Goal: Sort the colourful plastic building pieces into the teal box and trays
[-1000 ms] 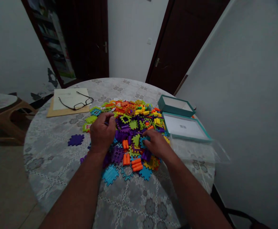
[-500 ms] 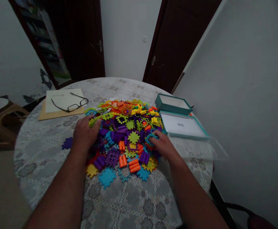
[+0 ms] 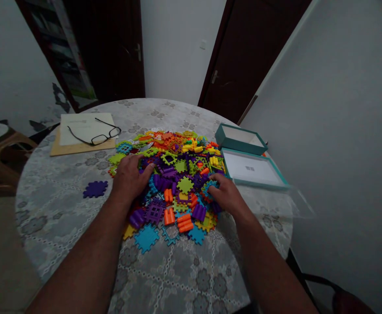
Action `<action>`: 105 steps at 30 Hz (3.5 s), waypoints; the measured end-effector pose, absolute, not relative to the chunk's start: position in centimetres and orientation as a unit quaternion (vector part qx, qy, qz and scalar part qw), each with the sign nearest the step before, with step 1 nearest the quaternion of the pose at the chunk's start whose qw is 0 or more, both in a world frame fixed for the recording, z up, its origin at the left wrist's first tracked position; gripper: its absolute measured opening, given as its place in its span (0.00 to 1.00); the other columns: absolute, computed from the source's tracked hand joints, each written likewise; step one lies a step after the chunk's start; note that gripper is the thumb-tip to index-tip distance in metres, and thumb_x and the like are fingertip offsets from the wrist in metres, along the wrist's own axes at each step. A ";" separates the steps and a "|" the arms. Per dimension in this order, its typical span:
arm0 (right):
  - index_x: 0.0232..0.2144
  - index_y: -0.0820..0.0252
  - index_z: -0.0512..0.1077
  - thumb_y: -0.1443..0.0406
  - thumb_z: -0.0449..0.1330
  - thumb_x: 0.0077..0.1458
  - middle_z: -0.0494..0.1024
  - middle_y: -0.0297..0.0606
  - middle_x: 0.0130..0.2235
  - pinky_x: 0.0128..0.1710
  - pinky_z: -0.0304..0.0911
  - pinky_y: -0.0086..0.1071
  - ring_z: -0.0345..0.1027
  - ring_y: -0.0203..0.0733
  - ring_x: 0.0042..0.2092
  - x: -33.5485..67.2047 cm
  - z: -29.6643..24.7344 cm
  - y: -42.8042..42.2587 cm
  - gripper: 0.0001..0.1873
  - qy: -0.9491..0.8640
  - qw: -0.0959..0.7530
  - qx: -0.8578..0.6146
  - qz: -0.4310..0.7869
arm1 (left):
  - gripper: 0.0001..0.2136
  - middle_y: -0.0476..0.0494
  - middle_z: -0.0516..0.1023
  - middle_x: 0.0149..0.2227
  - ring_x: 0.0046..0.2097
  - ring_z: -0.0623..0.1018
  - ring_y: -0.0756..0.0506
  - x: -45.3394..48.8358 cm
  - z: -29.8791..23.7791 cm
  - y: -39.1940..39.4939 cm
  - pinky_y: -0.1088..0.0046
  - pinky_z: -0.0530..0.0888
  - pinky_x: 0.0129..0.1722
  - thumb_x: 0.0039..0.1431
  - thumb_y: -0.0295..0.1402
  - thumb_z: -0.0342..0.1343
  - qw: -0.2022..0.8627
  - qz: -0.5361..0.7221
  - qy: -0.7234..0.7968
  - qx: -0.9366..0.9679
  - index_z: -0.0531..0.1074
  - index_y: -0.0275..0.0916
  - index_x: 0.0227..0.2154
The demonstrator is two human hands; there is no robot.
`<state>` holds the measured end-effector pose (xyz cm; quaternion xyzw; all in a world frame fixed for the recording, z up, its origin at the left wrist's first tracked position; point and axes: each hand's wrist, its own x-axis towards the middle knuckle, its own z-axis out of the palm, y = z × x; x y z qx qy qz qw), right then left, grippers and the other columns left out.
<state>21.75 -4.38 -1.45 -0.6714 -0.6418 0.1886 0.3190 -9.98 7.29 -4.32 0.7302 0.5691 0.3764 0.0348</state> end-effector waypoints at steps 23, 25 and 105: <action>0.44 0.55 0.75 0.73 0.58 0.48 0.79 0.37 0.45 0.51 0.65 0.38 0.72 0.46 0.47 21.0 -3.2 -2.7 0.19 -0.712 0.315 -0.602 0.178 | 0.19 0.36 0.78 0.51 0.53 0.75 0.36 -1.1 -2.0 -1.7 0.56 0.73 0.51 0.64 0.33 0.61 0.069 0.246 0.327 0.910 0.72 0.41 0.57; 0.42 0.56 0.75 0.72 0.58 0.49 0.79 0.36 0.43 0.48 0.64 0.36 0.71 0.46 0.45 20.9 -3.0 -2.9 0.16 -0.696 0.325 -0.612 0.186 | 0.20 0.36 0.78 0.52 0.54 0.74 0.36 -1.2 -2.2 -1.6 0.55 0.72 0.52 0.64 0.34 0.61 0.073 0.254 0.331 0.906 0.71 0.40 0.58; 0.43 0.64 0.72 0.71 0.71 0.50 0.76 0.34 0.29 0.25 0.72 0.28 0.71 0.35 0.26 37.4 8.0 17.2 0.18 -0.309 0.561 -0.731 0.235 | 0.14 0.39 0.78 0.48 0.47 0.82 0.45 -1.9 -4.6 0.3 0.70 0.79 0.46 0.73 0.30 0.47 0.115 0.351 0.352 0.860 0.70 0.43 0.56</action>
